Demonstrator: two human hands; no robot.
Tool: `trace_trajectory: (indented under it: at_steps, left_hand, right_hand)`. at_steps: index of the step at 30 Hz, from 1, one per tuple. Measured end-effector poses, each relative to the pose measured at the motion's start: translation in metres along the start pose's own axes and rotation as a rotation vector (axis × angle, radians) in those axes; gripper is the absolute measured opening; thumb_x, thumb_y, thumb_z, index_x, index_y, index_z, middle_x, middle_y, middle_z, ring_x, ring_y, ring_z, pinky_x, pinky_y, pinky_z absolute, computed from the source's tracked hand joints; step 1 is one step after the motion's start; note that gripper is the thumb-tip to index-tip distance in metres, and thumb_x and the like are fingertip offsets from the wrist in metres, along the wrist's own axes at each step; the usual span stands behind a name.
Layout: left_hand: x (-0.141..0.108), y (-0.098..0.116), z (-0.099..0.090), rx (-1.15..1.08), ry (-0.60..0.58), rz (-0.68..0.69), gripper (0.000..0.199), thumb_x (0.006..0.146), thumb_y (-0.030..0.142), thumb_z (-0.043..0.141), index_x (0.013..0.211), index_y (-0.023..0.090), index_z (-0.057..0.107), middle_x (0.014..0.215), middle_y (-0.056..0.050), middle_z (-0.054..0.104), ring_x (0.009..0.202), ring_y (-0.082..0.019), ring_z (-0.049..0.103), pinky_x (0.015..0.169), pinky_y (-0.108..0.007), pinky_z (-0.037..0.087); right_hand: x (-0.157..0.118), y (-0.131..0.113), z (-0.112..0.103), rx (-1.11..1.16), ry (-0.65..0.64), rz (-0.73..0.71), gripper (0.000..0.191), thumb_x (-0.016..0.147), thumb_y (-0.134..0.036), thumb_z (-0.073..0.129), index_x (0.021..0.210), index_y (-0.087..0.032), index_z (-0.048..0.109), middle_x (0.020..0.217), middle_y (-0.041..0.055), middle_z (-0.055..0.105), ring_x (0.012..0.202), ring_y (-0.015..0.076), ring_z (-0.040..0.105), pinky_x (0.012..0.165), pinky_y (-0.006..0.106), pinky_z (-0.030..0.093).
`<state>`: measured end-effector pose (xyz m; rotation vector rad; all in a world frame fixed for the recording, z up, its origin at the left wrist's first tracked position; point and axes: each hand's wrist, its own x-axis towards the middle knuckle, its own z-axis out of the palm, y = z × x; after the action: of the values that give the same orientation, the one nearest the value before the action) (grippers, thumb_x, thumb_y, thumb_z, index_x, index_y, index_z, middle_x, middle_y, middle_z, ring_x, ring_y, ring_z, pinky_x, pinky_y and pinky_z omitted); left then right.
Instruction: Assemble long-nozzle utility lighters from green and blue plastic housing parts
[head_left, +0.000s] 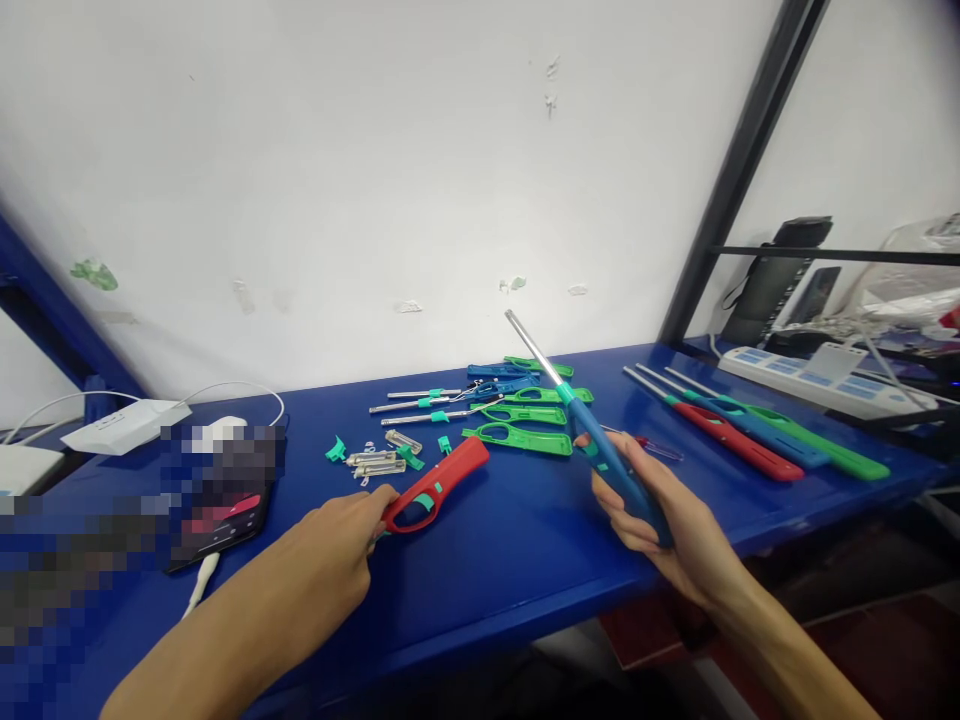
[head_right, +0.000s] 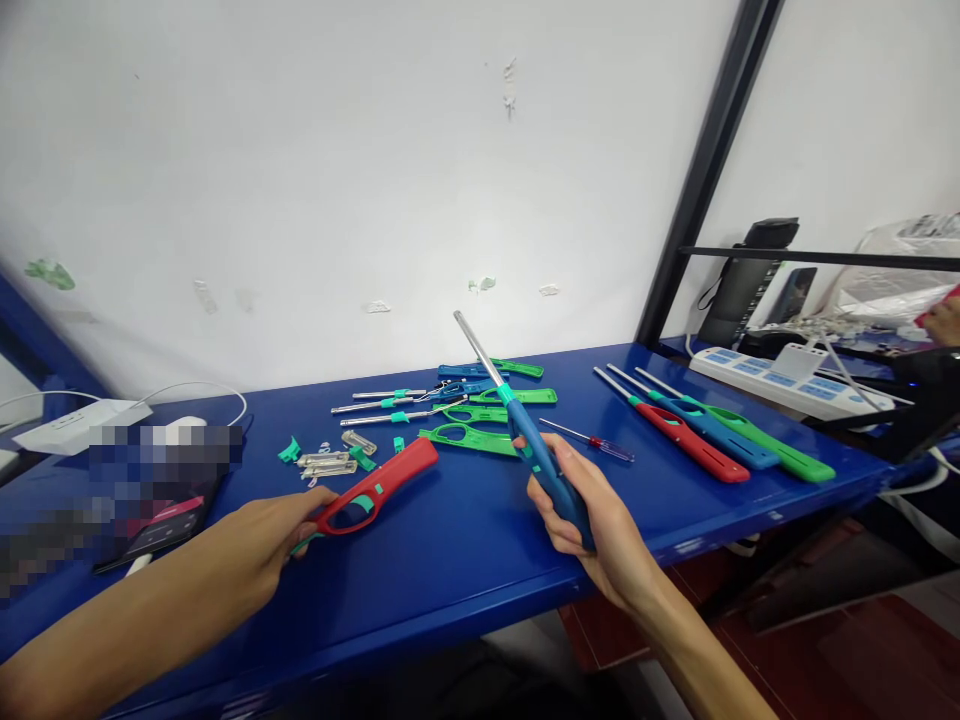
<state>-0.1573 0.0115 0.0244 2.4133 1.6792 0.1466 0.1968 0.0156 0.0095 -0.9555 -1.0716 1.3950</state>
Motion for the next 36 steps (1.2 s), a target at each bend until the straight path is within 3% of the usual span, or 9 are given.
trace_trajectory:
  at_steps: [6,9,12,17,24,28,31,34,36]
  left_hand:
    - [-0.001,0.025,-0.018,-0.071,-0.009,0.026,0.051,0.088,0.007,0.04,0.122,0.029,0.072,0.135,-0.004,0.07,0.131,-0.029,0.061,0.121,-0.048,0.036]
    - [0.002,0.035,-0.021,-0.13,-0.038,-0.041,0.057,0.084,0.004,0.041,0.127,0.027,0.069,0.134,-0.007,0.071,0.13,-0.029,0.063,0.116,-0.046,0.043]
    - [0.005,0.042,-0.02,-0.102,-0.034,-0.102,0.055,0.089,0.008,0.04,0.135,0.022,0.065,0.138,-0.013,0.068,0.134,-0.033,0.06,0.114,-0.049,0.044]
    - [0.007,0.049,-0.021,-0.096,-0.082,-0.05,0.045,0.093,0.012,0.041,0.128,0.023,0.066,0.119,-0.011,0.069,0.112,-0.028,0.067,0.098,-0.039,0.05]
    - [0.016,0.059,-0.018,0.096,-0.056,-0.096,0.055,0.091,0.003,0.035,0.133,0.023,0.065,0.116,-0.014,0.064,0.106,-0.031,0.063,0.087,-0.041,0.051]
    - [0.017,0.073,-0.019,0.185,-0.039,-0.114,0.056,0.092,0.002,0.036,0.139,0.019,0.061,0.126,-0.017,0.062,0.116,-0.035,0.06,0.095,-0.047,0.05]
    - [0.016,0.089,-0.019,0.042,-0.003,-0.03,0.051,0.099,0.008,0.033,0.14,0.023,0.06,0.131,-0.015,0.06,0.12,-0.033,0.06,0.103,-0.05,0.048]
    - [0.015,0.112,-0.012,-0.283,0.134,0.098,0.046,0.108,0.031,0.035,0.153,0.03,0.048,0.15,-0.011,0.051,0.139,-0.031,0.05,0.115,-0.047,0.043]
    - [0.015,0.13,-0.003,-0.523,0.092,0.13,0.059,0.104,0.047,0.05,0.16,0.034,0.036,0.162,-0.008,0.041,0.148,-0.033,0.041,0.122,-0.048,0.038]
  right_hand:
    - [-0.003,-0.002,0.004,-0.099,0.044,0.001,0.049,0.09,-0.06,0.07,0.12,-0.022,0.062,0.07,-0.0015,0.061,0.043,0.0022,0.022,0.041,0.02,0.009]
    - [-0.004,-0.001,0.005,-0.125,0.048,0.004,0.05,0.089,-0.061,0.07,0.118,-0.021,0.064,0.069,-0.0008,0.062,0.043,0.0026,0.022,0.042,0.02,0.008]
    - [-0.005,-0.002,0.008,-0.156,0.056,0.009,0.05,0.089,-0.063,0.069,0.116,-0.021,0.065,0.068,-0.0011,0.062,0.043,0.0025,0.022,0.042,0.02,0.008]
    - [-0.007,-0.003,0.013,-0.185,0.093,-0.009,0.049,0.088,-0.063,0.069,0.115,-0.022,0.065,0.068,-0.0009,0.062,0.044,0.0028,0.022,0.043,0.02,0.009]
    - [-0.006,0.0,0.011,-0.248,0.064,-0.046,0.053,0.086,-0.059,0.074,0.125,-0.025,0.062,0.078,-0.0002,0.062,0.049,0.0059,0.029,0.042,0.021,0.017]
    - [-0.007,0.002,0.007,-0.276,0.002,-0.055,0.057,0.09,-0.057,0.071,0.138,-0.029,0.056,0.09,0.0021,0.063,0.056,0.0085,0.035,0.044,0.021,0.022]
    - [-0.013,0.001,0.01,-0.236,-0.009,-0.075,0.056,0.092,-0.056,0.069,0.141,-0.032,0.055,0.091,0.0014,0.06,0.055,0.0084,0.033,0.045,0.022,0.023]
    - [-0.022,0.001,0.024,-0.079,-0.006,-0.013,0.055,0.089,-0.054,0.073,0.138,-0.034,0.057,0.081,-0.0029,0.051,0.051,0.0055,0.023,0.044,0.022,0.015]
    - [-0.029,0.003,0.039,0.081,0.005,0.065,0.057,0.086,-0.055,0.075,0.137,-0.035,0.059,0.076,-0.0045,0.046,0.05,0.005,0.018,0.044,0.021,0.013]
